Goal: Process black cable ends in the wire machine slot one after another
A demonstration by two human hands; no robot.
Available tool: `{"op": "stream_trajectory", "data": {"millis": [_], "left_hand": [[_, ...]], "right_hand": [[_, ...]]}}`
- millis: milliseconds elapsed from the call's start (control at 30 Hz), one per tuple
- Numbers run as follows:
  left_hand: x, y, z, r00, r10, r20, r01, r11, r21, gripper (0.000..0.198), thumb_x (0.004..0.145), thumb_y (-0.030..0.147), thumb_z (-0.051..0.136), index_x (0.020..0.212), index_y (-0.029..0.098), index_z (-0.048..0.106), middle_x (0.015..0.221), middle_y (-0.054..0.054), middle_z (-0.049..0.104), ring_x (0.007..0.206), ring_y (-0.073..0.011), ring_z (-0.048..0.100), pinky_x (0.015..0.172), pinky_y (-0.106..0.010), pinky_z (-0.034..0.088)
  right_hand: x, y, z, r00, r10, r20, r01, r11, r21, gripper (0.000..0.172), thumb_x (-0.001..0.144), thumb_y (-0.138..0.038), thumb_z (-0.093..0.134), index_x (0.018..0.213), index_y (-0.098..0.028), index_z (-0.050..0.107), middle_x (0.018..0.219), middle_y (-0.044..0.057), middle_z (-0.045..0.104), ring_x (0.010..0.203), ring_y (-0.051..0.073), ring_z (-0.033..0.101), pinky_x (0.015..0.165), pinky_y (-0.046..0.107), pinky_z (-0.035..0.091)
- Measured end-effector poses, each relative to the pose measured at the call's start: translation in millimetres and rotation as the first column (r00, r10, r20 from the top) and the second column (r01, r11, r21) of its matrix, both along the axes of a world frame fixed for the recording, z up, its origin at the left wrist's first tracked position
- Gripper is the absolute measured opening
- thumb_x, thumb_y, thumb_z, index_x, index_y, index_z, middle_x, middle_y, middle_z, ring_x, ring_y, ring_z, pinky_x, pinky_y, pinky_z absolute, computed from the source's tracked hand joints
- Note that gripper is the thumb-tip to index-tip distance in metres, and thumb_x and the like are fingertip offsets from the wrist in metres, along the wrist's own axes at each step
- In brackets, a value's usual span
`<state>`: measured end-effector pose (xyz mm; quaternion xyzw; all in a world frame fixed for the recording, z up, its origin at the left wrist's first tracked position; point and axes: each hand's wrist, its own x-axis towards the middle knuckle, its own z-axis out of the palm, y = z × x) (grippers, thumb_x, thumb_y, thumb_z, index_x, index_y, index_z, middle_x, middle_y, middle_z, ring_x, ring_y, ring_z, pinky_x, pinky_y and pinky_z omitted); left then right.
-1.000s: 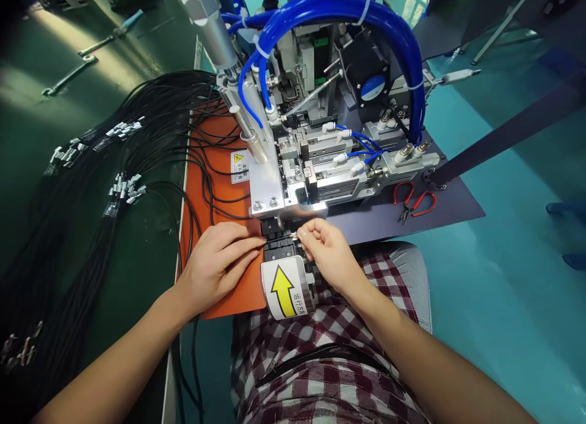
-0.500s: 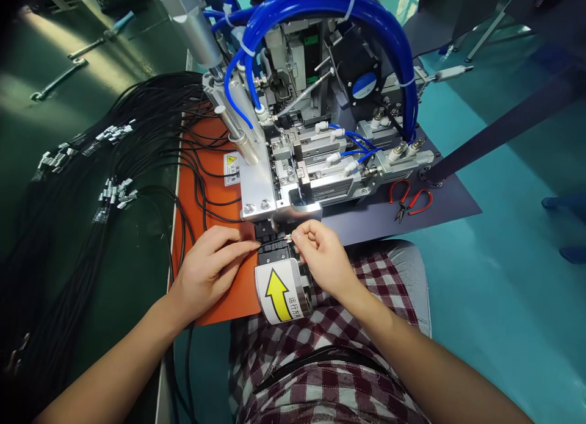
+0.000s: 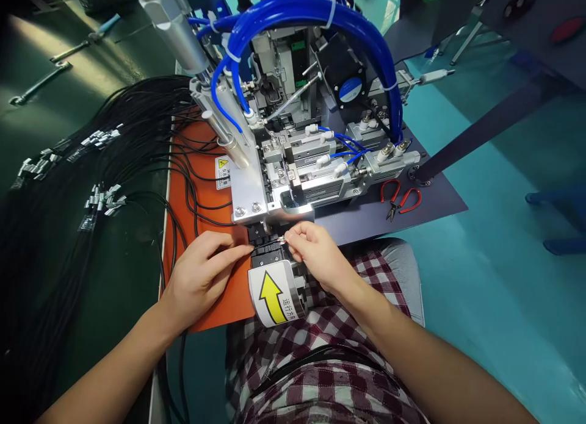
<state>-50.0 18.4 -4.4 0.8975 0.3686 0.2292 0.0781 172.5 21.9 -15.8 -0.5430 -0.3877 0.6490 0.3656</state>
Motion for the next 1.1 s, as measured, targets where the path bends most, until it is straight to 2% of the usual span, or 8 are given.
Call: {"op": "stream_trajectory", "data": {"millis": [167, 333, 467, 700, 767, 900, 1000, 1100], "left_hand": [[1, 0, 1.2, 1.0, 0.005, -0.008, -0.006, 1.0, -0.022, 0.024, 0.089, 0.003, 0.05, 0.105, 0.01, 0.067, 0.09, -0.011, 0.058, 0.083, -0.0199, 0.053, 0.068, -0.034, 0.046], [0, 0, 1.1, 1.0, 0.01, -0.001, -0.01, 0.999, -0.035, 0.024, 0.089, 0.004, 0.049, 0.104, 0.009, 0.067, 0.09, -0.011, 0.057, 0.084, -0.0204, 0.052, 0.069, -0.034, 0.046], [0, -1, 0.1, 1.0, 0.021, -0.006, -0.021, 0.999, -0.048, 0.025, 0.09, 0.004, 0.049, 0.105, 0.009, 0.067, 0.09, -0.011, 0.057, 0.083, -0.0202, 0.052, 0.07, -0.035, 0.046], [0, -1, -0.1, 1.0, 0.019, -0.007, -0.019, 1.0, -0.012, 0.025, 0.089, 0.005, 0.05, 0.105, 0.01, 0.068, 0.091, -0.011, 0.059, 0.085, -0.0213, 0.053, 0.072, -0.037, 0.044], [3, -2, 3.8, 1.0, 0.017, -0.024, -0.017, 1.0, 0.001, 0.024, 0.089, 0.007, 0.05, 0.104, 0.01, 0.068, 0.091, -0.011, 0.06, 0.086, -0.0222, 0.053, 0.074, -0.038, 0.044], [16, -1, 14.5, 0.997, -0.022, -0.07, 0.022, 1.0, -0.007, 0.03, 0.092, 0.009, 0.042, 0.112, 0.008, 0.065, 0.093, -0.012, 0.061, 0.087, -0.0218, 0.054, 0.074, -0.036, 0.045], [30, 1, 18.4, 0.991, -0.053, -0.124, 0.05, 0.998, -0.029, 0.034, 0.095, 0.014, 0.036, 0.116, 0.01, 0.063, 0.091, -0.011, 0.062, 0.082, -0.0216, 0.054, 0.069, -0.035, 0.046], [42, 2, 17.1, 0.984, -0.034, -0.176, 0.024, 0.998, -0.058, 0.035, 0.095, 0.016, 0.035, 0.114, 0.011, 0.064, 0.09, -0.011, 0.063, 0.079, -0.0218, 0.055, 0.067, -0.034, 0.045]], "right_hand": [[4, -12, 0.7, 0.957, -0.037, 0.288, -0.024, 0.978, 0.206, 0.018, 0.089, -0.032, 0.051, 0.077, -0.019, 0.055, 0.066, -0.001, 0.058, 0.054, 0.012, 0.05, 0.053, 0.026, 0.039], [11, -30, -0.1, 0.762, -0.218, 0.61, -0.319, 0.693, 0.646, 0.023, 0.092, -0.015, 0.048, 0.104, -0.016, 0.067, 0.092, 0.008, 0.065, 0.081, 0.018, 0.063, 0.072, 0.029, 0.047], [14, -29, 5.8, 0.589, -0.253, 0.768, -0.523, 0.605, 0.601, 0.025, 0.091, -0.015, 0.05, 0.103, -0.019, 0.072, 0.089, 0.005, 0.069, 0.071, 0.017, 0.064, 0.063, 0.03, 0.043], [7, -22, 24.3, 0.408, -0.26, 0.875, -0.612, 0.633, 0.474, 0.023, 0.091, -0.017, 0.051, 0.095, -0.021, 0.073, 0.081, 0.001, 0.073, 0.065, 0.018, 0.064, 0.055, 0.033, 0.036], [9, -21, 24.9, 0.462, -0.198, 0.865, -0.587, 0.663, 0.465, 0.023, 0.091, -0.017, 0.051, 0.095, -0.022, 0.073, 0.081, 0.001, 0.073, 0.069, 0.019, 0.065, 0.058, 0.032, 0.038], [20, -19, 14.6, 0.761, -0.124, 0.636, -0.276, 0.826, 0.491, 0.02, 0.091, -0.021, 0.053, 0.101, -0.022, 0.07, 0.096, 0.003, 0.074, 0.083, 0.018, 0.067, 0.072, 0.029, 0.047], [24, -17, 3.5, 0.896, -0.076, 0.437, -0.081, 0.941, 0.329, 0.018, 0.089, -0.028, 0.055, 0.095, -0.019, 0.068, 0.082, 0.003, 0.071, 0.062, 0.015, 0.06, 0.058, 0.028, 0.046], [20, -15, -2.2, 0.962, -0.041, 0.271, -0.015, 0.98, 0.2, 0.021, 0.086, -0.033, 0.057, 0.091, -0.016, 0.067, 0.07, 0.001, 0.064, 0.052, 0.012, 0.051, 0.049, 0.025, 0.041]]}}
